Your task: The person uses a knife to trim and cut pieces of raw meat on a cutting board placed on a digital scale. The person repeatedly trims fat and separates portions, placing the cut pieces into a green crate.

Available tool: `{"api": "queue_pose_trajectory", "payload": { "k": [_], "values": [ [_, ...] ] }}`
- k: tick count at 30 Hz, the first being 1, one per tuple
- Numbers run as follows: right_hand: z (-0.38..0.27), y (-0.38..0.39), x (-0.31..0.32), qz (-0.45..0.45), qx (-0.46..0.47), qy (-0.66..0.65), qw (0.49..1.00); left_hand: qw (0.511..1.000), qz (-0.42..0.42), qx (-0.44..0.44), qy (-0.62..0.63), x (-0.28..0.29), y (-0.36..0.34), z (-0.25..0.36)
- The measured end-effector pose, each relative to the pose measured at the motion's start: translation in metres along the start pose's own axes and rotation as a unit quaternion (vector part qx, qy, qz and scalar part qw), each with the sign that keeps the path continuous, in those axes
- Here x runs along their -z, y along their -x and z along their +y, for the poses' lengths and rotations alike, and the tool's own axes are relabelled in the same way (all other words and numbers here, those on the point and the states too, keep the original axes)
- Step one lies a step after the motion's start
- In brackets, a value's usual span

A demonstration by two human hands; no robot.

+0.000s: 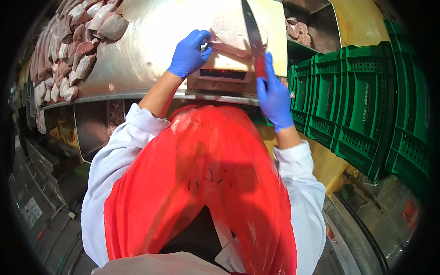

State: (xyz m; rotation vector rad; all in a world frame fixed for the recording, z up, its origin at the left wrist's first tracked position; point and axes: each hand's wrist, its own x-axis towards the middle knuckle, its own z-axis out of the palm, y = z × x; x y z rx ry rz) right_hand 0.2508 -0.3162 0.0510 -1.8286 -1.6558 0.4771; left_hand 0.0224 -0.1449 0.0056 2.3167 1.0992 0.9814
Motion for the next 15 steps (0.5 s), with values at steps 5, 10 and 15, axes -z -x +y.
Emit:
{"api": "queue_pose_trajectory", "payload": {
  "k": [5,10,15],
  "values": [
    [-0.023,-0.057,-0.053,0.056,0.093,0.044,0.993,0.998,0.031,-0.04,0.045,0.001,0.006,-0.013],
    [-0.045,-0.056,-0.044,-0.073,0.099,0.214,0.969,0.998,0.027,-0.024,0.052,-0.001,0.009,-0.011],
    [-0.042,-0.013,0.013,-0.2,0.109,0.332,0.916,0.998,0.034,-0.024,0.042,0.0,0.018,-0.016]
  ]
}}
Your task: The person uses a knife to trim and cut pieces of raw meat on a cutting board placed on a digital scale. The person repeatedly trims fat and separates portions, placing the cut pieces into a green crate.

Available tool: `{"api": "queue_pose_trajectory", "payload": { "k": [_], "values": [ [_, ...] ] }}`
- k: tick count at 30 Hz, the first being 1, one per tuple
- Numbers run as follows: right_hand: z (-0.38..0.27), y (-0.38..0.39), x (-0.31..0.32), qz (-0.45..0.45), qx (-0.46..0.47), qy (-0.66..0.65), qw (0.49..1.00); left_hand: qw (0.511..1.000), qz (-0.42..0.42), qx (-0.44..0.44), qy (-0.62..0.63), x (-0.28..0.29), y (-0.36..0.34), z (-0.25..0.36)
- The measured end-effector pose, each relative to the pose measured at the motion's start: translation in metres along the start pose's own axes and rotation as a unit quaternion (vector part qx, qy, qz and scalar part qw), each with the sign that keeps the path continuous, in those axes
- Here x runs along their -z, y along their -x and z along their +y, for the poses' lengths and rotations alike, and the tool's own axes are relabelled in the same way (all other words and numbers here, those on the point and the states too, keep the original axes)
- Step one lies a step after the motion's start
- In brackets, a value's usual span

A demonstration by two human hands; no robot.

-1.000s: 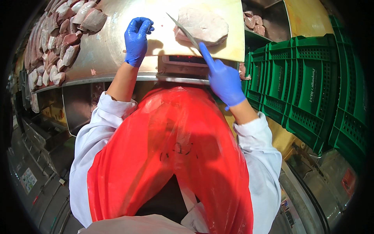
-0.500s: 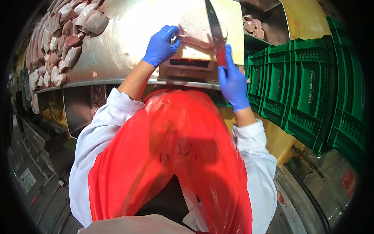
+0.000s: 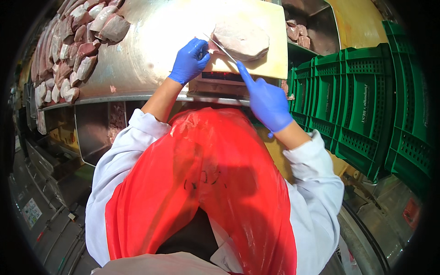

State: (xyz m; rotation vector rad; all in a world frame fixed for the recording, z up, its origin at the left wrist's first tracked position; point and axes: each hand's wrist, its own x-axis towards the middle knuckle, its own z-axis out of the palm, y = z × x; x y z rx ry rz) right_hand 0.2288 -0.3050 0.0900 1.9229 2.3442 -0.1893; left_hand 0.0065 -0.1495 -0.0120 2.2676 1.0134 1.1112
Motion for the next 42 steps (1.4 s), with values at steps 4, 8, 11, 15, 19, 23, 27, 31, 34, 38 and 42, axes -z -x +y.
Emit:
{"api": "queue_pose_trajectory", "payload": {
  "k": [4,8,11,15,19,23,27,31,34,38,42],
  "values": [
    [0.02,0.041,0.015,-0.06,0.001,0.062,0.996,0.999,0.016,0.046,-0.012,0.009,0.004,-0.006],
    [0.042,0.067,0.012,-0.011,0.009,-0.011,1.0,0.996,0.003,0.054,-0.064,0.032,-0.002,-0.02],
    [0.036,0.056,0.002,0.105,-0.006,-0.129,0.986,0.993,0.076,-0.077,-0.049,0.031,-0.018,0.013],
    [-0.002,-0.013,-0.007,0.224,0.005,-0.19,0.956,0.985,-0.093,-0.1,-0.106,0.008,-0.012,-0.001],
    [-0.019,-0.058,-0.025,0.143,-0.015,-0.09,0.985,0.983,-0.104,-0.133,-0.079,0.01,-0.016,-0.01],
    [-0.018,-0.021,-0.005,-0.001,-0.05,0.004,0.999,0.981,-0.124,-0.145,-0.047,0.023,-0.019,-0.032],
    [-0.018,0.048,0.005,-0.073,-0.091,0.05,0.992,0.986,-0.12,-0.111,-0.004,0.049,-0.032,-0.063],
    [-0.031,0.059,-0.016,0.071,-0.139,-0.142,0.978,0.979,-0.16,-0.123,-0.015,0.067,-0.047,-0.088],
    [-0.084,-0.008,-0.023,0.234,-0.222,-0.288,0.901,0.964,-0.152,-0.217,-0.004,0.075,-0.061,-0.086],
    [-0.11,-0.113,-0.018,0.334,-0.295,-0.26,0.856,0.97,-0.133,-0.17,0.11,0.08,-0.071,-0.098],
    [-0.123,-0.137,-0.026,0.285,-0.369,-0.175,0.867,0.975,-0.105,-0.095,0.172,0.078,-0.081,-0.119]
  ]
}}
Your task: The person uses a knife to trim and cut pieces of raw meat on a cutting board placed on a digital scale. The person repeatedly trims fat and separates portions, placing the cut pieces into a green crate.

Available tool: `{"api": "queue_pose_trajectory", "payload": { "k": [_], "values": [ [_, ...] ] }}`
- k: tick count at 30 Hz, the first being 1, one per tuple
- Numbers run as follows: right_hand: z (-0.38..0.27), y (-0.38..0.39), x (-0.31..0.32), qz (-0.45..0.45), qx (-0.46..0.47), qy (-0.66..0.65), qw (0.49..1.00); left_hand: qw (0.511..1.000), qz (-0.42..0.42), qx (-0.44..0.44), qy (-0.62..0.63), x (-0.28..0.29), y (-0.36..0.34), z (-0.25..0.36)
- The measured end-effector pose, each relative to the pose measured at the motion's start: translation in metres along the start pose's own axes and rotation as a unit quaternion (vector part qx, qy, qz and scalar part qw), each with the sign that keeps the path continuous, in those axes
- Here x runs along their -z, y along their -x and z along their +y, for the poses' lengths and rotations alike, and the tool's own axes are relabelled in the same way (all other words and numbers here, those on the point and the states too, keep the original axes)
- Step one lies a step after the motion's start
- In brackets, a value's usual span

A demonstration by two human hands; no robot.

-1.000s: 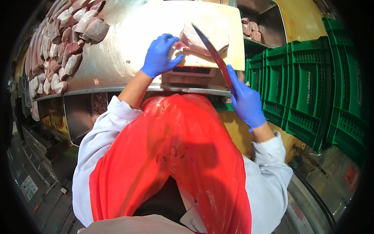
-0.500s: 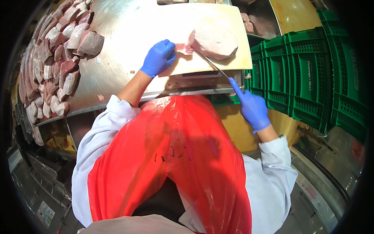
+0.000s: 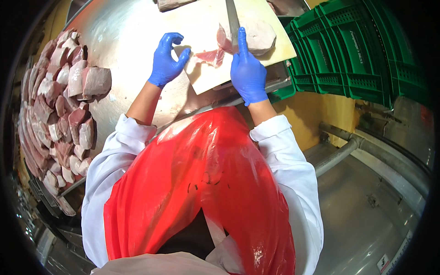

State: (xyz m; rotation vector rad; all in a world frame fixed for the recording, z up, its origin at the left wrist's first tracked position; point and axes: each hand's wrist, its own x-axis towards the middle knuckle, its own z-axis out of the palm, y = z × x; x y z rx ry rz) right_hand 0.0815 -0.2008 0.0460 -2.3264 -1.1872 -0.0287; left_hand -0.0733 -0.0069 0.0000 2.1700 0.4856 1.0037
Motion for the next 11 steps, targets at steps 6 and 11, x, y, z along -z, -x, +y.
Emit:
{"api": "queue_pose_trajectory", "payload": {
  "k": [6,11],
  "values": [
    [0.0,0.092,0.018,-0.143,-0.029,0.096,0.985,0.992,0.05,0.067,0.094,-0.007,-0.021,-0.021],
    [0.016,0.147,0.064,-0.265,-0.074,0.023,0.961,0.982,0.05,0.076,0.168,-0.032,-0.04,-0.02]
  ]
}}
